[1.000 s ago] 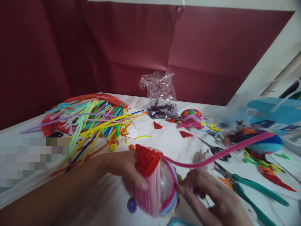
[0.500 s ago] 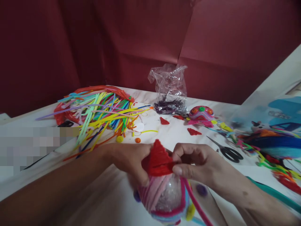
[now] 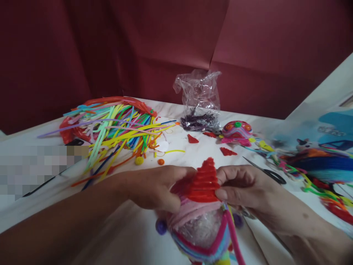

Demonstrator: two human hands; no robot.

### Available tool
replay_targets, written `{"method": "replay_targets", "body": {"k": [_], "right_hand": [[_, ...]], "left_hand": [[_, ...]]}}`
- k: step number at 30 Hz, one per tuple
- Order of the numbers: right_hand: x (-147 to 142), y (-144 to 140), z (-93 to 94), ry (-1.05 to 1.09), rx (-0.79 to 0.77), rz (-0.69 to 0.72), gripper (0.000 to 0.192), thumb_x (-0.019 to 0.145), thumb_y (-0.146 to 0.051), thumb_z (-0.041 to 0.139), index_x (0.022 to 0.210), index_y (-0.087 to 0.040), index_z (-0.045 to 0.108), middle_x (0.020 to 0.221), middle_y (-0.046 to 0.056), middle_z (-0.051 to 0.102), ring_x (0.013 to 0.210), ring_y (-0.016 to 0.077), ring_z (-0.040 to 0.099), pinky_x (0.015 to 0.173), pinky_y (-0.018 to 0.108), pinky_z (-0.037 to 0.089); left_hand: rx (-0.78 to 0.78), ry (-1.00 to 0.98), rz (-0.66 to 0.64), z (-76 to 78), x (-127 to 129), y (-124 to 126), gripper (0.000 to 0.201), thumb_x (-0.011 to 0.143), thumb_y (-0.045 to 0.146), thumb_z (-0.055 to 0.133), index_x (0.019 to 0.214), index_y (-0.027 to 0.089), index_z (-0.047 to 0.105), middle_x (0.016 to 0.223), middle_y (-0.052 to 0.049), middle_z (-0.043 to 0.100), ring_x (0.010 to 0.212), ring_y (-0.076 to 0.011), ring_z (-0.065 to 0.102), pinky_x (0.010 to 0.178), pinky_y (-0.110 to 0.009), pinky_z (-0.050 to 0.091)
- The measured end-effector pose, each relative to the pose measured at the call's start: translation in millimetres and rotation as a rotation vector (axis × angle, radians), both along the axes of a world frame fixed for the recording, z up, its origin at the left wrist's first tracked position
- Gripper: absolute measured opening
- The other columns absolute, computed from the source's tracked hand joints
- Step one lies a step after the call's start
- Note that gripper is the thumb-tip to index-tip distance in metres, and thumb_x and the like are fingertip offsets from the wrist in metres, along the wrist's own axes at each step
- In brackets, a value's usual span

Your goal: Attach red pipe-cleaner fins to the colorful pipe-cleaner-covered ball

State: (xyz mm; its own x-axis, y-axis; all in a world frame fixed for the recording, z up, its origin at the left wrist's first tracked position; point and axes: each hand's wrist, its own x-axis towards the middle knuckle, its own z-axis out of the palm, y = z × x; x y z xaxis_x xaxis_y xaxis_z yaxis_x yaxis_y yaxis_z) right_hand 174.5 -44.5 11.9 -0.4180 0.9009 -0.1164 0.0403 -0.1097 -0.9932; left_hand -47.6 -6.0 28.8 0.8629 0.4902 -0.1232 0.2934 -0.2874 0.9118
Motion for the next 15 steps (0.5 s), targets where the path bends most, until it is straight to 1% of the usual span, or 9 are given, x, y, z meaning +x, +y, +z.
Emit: {"method": "replay_targets", "body": {"k": [3, 5, 7, 10, 12, 15], "right_hand": [[4.6, -0.1, -1.3, -0.054, 0.023, 0.015, 0.022, 0.073, -0.035, 0.075, 0.078, -0.016, 0.065, 0.067, -0.001, 0.055, 0.057, 0.0062, 0.043, 0.05, 0.015, 0.033], [7.1, 0.2, -2.1, -0.08, 0.031, 0.044, 0.021, 0.075, -0.035, 0.073, 0.077, -0.016, 0.064, 0.067, -0.002, 0.054, 0.057, 0.0059, 0.042, 0.05, 0.015, 0.032], [8.4, 0.4, -2.6, -0.088, 0.031, 0.069, 0.022, 0.076, -0.036, 0.072, 0.078, -0.015, 0.064, 0.068, -0.001, 0.055, 0.057, 0.0065, 0.042, 0.051, 0.016, 0.033], [7.6, -0.9, -1.6, -0.112, 0.031, 0.084, 0.025, 0.075, -0.038, 0.072, 0.079, -0.014, 0.064, 0.073, 0.003, 0.06, 0.064, 0.0109, 0.049, 0.057, 0.02, 0.038], [5.3, -3.5, 0.5, -0.129, 0.023, 0.055, 0.027, 0.074, -0.039, 0.072, 0.078, -0.014, 0.064, 0.075, 0.004, 0.062, 0.066, 0.013, 0.052, 0.059, 0.022, 0.04], [1.6, -7.8, 4.1, -0.149, 0.017, -0.027, 0.027, 0.072, -0.039, 0.074, 0.076, -0.015, 0.063, 0.073, 0.003, 0.061, 0.064, 0.0121, 0.051, 0.057, 0.021, 0.04]], "left_hand": [[-0.018, -0.007, -0.006, -2.8, -0.4, 0.0, 0.048, 0.067, 0.011, 0.057, 0.115, 0.017, 0.054, 0.09, -0.001, 0.06, 0.088, -0.0204, 0.054, 0.079, -0.03, 0.045], [-0.014, 0.001, -0.011, -4.0, -0.9, 0.5, 0.051, 0.067, 0.012, 0.056, 0.117, 0.017, 0.053, 0.094, -0.002, 0.06, 0.089, -0.0202, 0.054, 0.081, -0.031, 0.045], [-0.014, -0.001, -0.018, -4.2, -1.2, 0.8, 0.052, 0.067, 0.011, 0.055, 0.119, 0.017, 0.052, 0.101, -0.003, 0.06, 0.091, -0.02, 0.054, 0.083, -0.031, 0.044], [-0.049, -0.013, -0.017, -3.2, -0.6, 0.2, 0.05, 0.067, 0.009, 0.052, 0.116, 0.015, 0.053, 0.106, -0.005, 0.058, 0.095, -0.0204, 0.053, 0.084, -0.031, 0.043], [-0.076, -0.026, -0.008, -2.3, 0.9, -1.2, 0.045, 0.067, 0.008, 0.05, 0.111, 0.014, 0.055, 0.105, -0.005, 0.058, 0.096, -0.0207, 0.052, 0.084, -0.032, 0.042], [-0.102, -0.072, 0.024, -2.8, 4.0, -5.0, 0.041, 0.065, 0.007, 0.049, 0.105, 0.015, 0.053, 0.098, -0.004, 0.056, 0.091, -0.0192, 0.051, 0.08, -0.031, 0.042]]}}
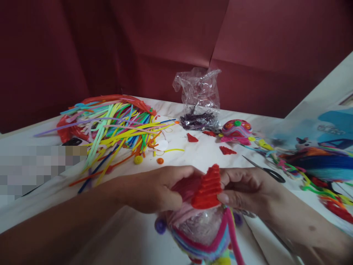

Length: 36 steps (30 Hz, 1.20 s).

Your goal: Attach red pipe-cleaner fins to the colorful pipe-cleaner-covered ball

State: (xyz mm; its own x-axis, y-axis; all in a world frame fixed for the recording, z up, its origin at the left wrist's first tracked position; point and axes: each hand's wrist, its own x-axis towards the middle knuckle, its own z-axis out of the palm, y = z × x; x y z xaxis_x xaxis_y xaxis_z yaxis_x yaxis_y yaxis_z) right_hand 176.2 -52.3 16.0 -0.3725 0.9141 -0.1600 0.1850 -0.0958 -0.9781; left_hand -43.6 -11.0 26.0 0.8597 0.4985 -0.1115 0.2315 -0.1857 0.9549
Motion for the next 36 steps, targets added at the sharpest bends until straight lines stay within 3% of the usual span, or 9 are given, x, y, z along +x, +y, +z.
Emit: {"method": "replay_targets", "body": {"k": [5, 10, 16, 23, 27, 31, 36], "right_hand": [[-1, -1, 1.7, -0.088, 0.08, 0.026, 0.028, 0.076, -0.043, 0.068, 0.078, -0.016, 0.06, 0.075, 0.004, 0.061, 0.071, 0.0174, 0.055, 0.063, 0.027, 0.044], [-1, -1, 2.7, -0.201, 0.223, 0.048, 0.02, 0.081, -0.037, 0.06, 0.077, -0.017, 0.059, 0.076, 0.004, 0.062, 0.069, 0.0177, 0.054, 0.061, 0.028, 0.042], [0, -3, 3.2, -0.241, 0.238, 0.037, 0.018, 0.08, -0.035, 0.058, 0.075, -0.017, 0.057, 0.074, 0.004, 0.061, 0.069, 0.0193, 0.056, 0.061, 0.03, 0.043], [1, 0, 3.4, -0.242, 0.24, 0.06, 0.023, 0.08, -0.039, 0.058, 0.076, -0.017, 0.057, 0.075, 0.005, 0.06, 0.072, 0.0217, 0.057, 0.063, 0.033, 0.044], [1, 1, 0.7, -0.218, 0.239, 0.055, 0.026, 0.08, -0.042, 0.059, 0.076, -0.017, 0.056, 0.078, 0.007, 0.062, 0.075, 0.023, 0.058, 0.067, 0.035, 0.046], [2, 2, -1.3, -0.197, 0.245, 0.044, 0.028, 0.081, -0.045, 0.06, 0.078, -0.017, 0.057, 0.079, 0.006, 0.062, 0.077, 0.0229, 0.059, 0.068, 0.034, 0.048], [2, 1, 4.9, -0.274, 0.292, 0.072, 0.027, 0.082, -0.043, 0.056, 0.078, -0.017, 0.054, 0.076, 0.006, 0.06, 0.073, 0.0226, 0.058, 0.065, 0.034, 0.047]], "left_hand": [[-0.069, -0.06, 0.077, -5.5, 3, -9, 0.034, 0.065, 0.011, 0.054, 0.098, 0.018, 0.048, 0.086, 0.001, 0.052, 0.078, -0.0148, 0.049, 0.068, -0.027, 0.042], [-0.046, -0.045, 0.189, -9.4, 6, -17, 0.042, 0.066, 0.03, 0.065, 0.101, 0.02, 0.045, 0.09, 0.0, 0.053, 0.083, -0.0181, 0.051, 0.071, -0.03, 0.043], [-0.028, -0.086, 0.349, -17.5, 17, -29, 0.012, 0.077, 0.02, 0.052, 0.089, 0.018, 0.049, 0.077, 0.002, 0.051, 0.07, -0.0118, 0.048, 0.059, -0.023, 0.038], [0.22, -0.053, 0.503, -18.3, 23, -43, 0.006, 0.074, 0.016, 0.054, 0.073, 0.019, 0.049, 0.077, 0.003, 0.05, 0.07, -0.0118, 0.047, 0.064, -0.024, 0.038], [0.265, -0.026, 0.604, -18.1, 28, -51, 0.012, 0.07, 0.018, 0.057, 0.067, 0.019, 0.045, 0.076, 0.003, 0.052, 0.069, -0.0124, 0.048, 0.064, -0.025, 0.04], [0.251, -0.057, 0.581, -19.5, 28, -52, 0.013, 0.068, 0.015, 0.058, 0.078, 0.019, 0.05, 0.09, 0.001, 0.056, 0.08, -0.0137, 0.052, 0.068, -0.022, 0.044], [0.123, -0.083, 0.399, -14.2, 19, -40, 0.017, 0.076, 0.015, 0.053, 0.092, 0.02, 0.048, 0.086, 0.003, 0.055, 0.074, -0.0113, 0.052, 0.065, -0.021, 0.044]]}}
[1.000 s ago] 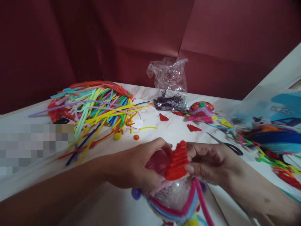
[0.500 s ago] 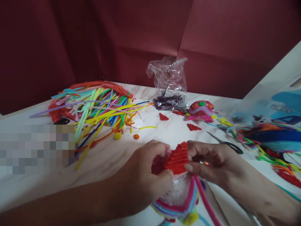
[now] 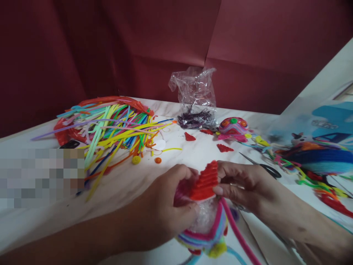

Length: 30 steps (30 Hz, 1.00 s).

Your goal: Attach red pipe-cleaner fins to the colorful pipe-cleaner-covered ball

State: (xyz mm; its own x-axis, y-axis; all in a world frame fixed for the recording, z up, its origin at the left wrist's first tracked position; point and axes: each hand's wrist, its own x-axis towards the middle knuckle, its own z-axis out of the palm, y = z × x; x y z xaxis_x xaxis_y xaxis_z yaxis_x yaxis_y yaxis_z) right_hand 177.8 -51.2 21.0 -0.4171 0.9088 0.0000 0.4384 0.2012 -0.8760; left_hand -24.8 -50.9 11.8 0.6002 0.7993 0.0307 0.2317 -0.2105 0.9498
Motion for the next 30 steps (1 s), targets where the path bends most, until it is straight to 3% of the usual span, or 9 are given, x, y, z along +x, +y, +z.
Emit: {"method": "replay_targets", "body": {"k": [7, 10, 13, 17, 20, 23, 26, 30], "right_hand": [[2, -2, 3.8, -0.074, 0.075, 0.051, 0.019, 0.086, -0.035, 0.049, 0.078, -0.017, 0.053, 0.079, 0.006, 0.06, 0.073, 0.0201, 0.056, 0.064, 0.03, 0.046], [2, -2, 4.2, -0.114, 0.115, 0.071, 0.017, 0.086, -0.032, 0.048, 0.077, -0.018, 0.052, 0.079, 0.005, 0.06, 0.073, 0.0193, 0.056, 0.063, 0.029, 0.045], [2, -1, 4.4, -0.149, 0.127, 0.072, 0.017, 0.087, -0.032, 0.047, 0.079, -0.019, 0.052, 0.079, 0.004, 0.06, 0.072, 0.0186, 0.055, 0.062, 0.028, 0.045], [2, 1, 3.2, -0.179, 0.181, 0.062, 0.017, 0.089, -0.03, 0.045, 0.078, -0.019, 0.051, 0.075, 0.002, 0.059, 0.067, 0.0158, 0.053, 0.059, 0.026, 0.043], [2, 0, 2.0, -0.184, 0.215, 0.054, 0.017, 0.088, -0.03, 0.045, 0.076, -0.02, 0.051, 0.072, 0.001, 0.057, 0.064, 0.0145, 0.051, 0.057, 0.025, 0.041], [2, 0, 2.2, -0.179, 0.202, 0.057, 0.016, 0.087, -0.028, 0.046, 0.076, -0.019, 0.052, 0.073, 0.002, 0.058, 0.065, 0.0155, 0.051, 0.058, 0.026, 0.041], [0, 1, 4.2, -0.166, 0.171, 0.064, 0.014, 0.086, -0.026, 0.047, 0.076, -0.019, 0.053, 0.073, 0.002, 0.057, 0.066, 0.0156, 0.051, 0.059, 0.026, 0.041], [-2, 2, 7.7, -0.148, 0.177, 0.042, 0.01, 0.086, -0.024, 0.049, 0.08, -0.017, 0.054, 0.081, 0.003, 0.058, 0.073, 0.016, 0.053, 0.066, 0.027, 0.042]], "left_hand": [[-0.022, 0.005, -0.089, 2.8, -5, 6, 0.024, 0.075, 0.012, 0.052, 0.098, 0.02, 0.048, 0.085, 0.003, 0.053, 0.073, -0.0113, 0.048, 0.064, -0.024, 0.041], [-0.105, -0.087, -0.104, -1.4, -2, 5, 0.022, 0.076, 0.022, 0.055, 0.097, 0.018, 0.047, 0.085, 0.001, 0.055, 0.074, -0.0129, 0.05, 0.064, -0.025, 0.041], [-0.087, -0.108, -0.046, -7.3, 0, 5, 0.021, 0.083, 0.033, 0.051, 0.097, 0.018, 0.048, 0.089, -0.002, 0.058, 0.078, -0.0154, 0.053, 0.068, -0.028, 0.042], [0.06, -0.048, 0.108, -13.6, 3, 2, 0.008, 0.086, 0.028, 0.047, 0.086, 0.019, 0.047, 0.088, -0.001, 0.058, 0.073, -0.0131, 0.051, 0.069, -0.028, 0.042], [0.161, -0.044, 0.177, -16.0, 5, -2, 0.011, 0.083, 0.022, 0.051, 0.076, 0.021, 0.042, 0.102, -0.004, 0.057, 0.089, -0.0154, 0.053, 0.081, -0.029, 0.042], [0.244, -0.06, 0.192, -17.3, 7, -5, 0.015, 0.083, 0.02, 0.05, 0.073, 0.022, 0.039, 0.1, -0.003, 0.058, 0.103, -0.0171, 0.051, 0.089, -0.029, 0.039], [0.277, -0.075, 0.213, -17.2, 9, -7, 0.018, 0.082, 0.02, 0.051, 0.069, 0.022, 0.038, 0.097, -0.003, 0.059, 0.104, -0.0191, 0.052, 0.086, -0.03, 0.04], [0.183, -0.124, 0.19, -16.3, 11, -5, 0.018, 0.081, 0.021, 0.05, 0.068, 0.021, 0.038, 0.088, -0.003, 0.059, 0.086, -0.0173, 0.057, 0.072, -0.027, 0.043]]}}
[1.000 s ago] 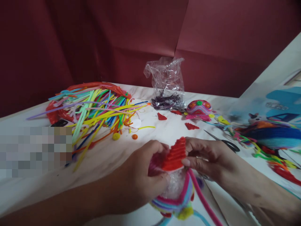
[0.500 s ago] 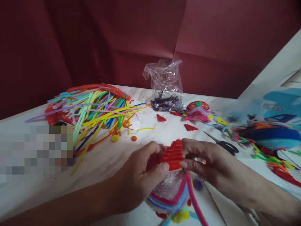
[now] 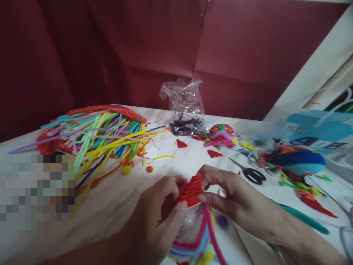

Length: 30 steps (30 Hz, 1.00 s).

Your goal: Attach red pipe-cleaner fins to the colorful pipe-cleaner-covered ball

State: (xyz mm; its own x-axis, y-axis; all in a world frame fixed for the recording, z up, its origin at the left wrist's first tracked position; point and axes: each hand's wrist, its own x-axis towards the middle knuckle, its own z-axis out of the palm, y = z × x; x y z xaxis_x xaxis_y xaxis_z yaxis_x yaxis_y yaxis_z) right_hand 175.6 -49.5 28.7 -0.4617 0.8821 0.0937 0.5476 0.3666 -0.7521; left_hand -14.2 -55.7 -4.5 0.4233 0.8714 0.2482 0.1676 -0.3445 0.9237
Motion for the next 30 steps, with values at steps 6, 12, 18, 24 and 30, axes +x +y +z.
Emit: {"method": "replay_targets", "body": {"k": [6, 12, 18, 24, 30], "right_hand": [[1, -4, 0.3, 0.013, -0.043, -0.035, 0.004, 0.081, -0.018, 0.05, 0.078, -0.019, 0.051, 0.077, 0.001, 0.056, 0.068, 0.0146, 0.05, 0.061, 0.025, 0.041], [2, -8, -1.2, -0.006, -0.04, -0.05, 0.004, 0.081, -0.017, 0.051, 0.077, -0.018, 0.053, 0.077, 0.001, 0.057, 0.067, 0.0142, 0.051, 0.06, 0.025, 0.04], [3, -10, 1.7, 0.026, -0.068, -0.017, 0.008, 0.084, -0.015, 0.05, 0.077, -0.018, 0.054, 0.079, 0.0, 0.056, 0.066, 0.0115, 0.049, 0.056, 0.021, 0.04], [5, -11, -0.7, 0.018, -0.046, 0.003, 0.009, 0.083, -0.013, 0.05, 0.077, -0.019, 0.05, 0.077, -0.001, 0.054, 0.065, 0.0112, 0.048, 0.055, 0.021, 0.039], [11, -11, -5.1, 0.013, -0.056, -0.008, 0.007, 0.084, -0.017, 0.052, 0.079, -0.02, 0.049, 0.077, -0.002, 0.054, 0.067, 0.0119, 0.049, 0.059, 0.022, 0.04]], "left_hand": [[-0.121, -0.09, -0.003, -0.9, 1, 4, 0.014, 0.082, 0.021, 0.048, 0.07, 0.02, 0.042, 0.088, -0.002, 0.06, 0.082, -0.0163, 0.057, 0.071, -0.025, 0.043], [-0.164, -0.188, 0.012, -9.5, 3, 4, 0.005, 0.082, 0.022, 0.051, 0.082, 0.021, 0.047, 0.104, -0.004, 0.063, 0.086, -0.0172, 0.06, 0.074, -0.027, 0.045], [-0.163, -0.192, -0.017, -16.3, 1, 2, 0.009, 0.084, 0.028, 0.05, 0.08, 0.02, 0.048, 0.118, -0.008, 0.058, 0.109, -0.0252, 0.053, 0.088, -0.037, 0.041], [-0.117, -0.194, 0.011, -18.3, 0, 0, 0.01, 0.082, 0.021, 0.048, 0.073, 0.021, 0.045, 0.119, -0.006, 0.057, 0.111, -0.0235, 0.052, 0.091, -0.035, 0.039], [-0.136, -0.184, 0.023, -12.3, 4, -2, 0.016, 0.072, 0.006, 0.049, 0.068, 0.021, 0.042, 0.117, -0.005, 0.057, 0.112, -0.0184, 0.053, 0.088, -0.025, 0.044]]}}
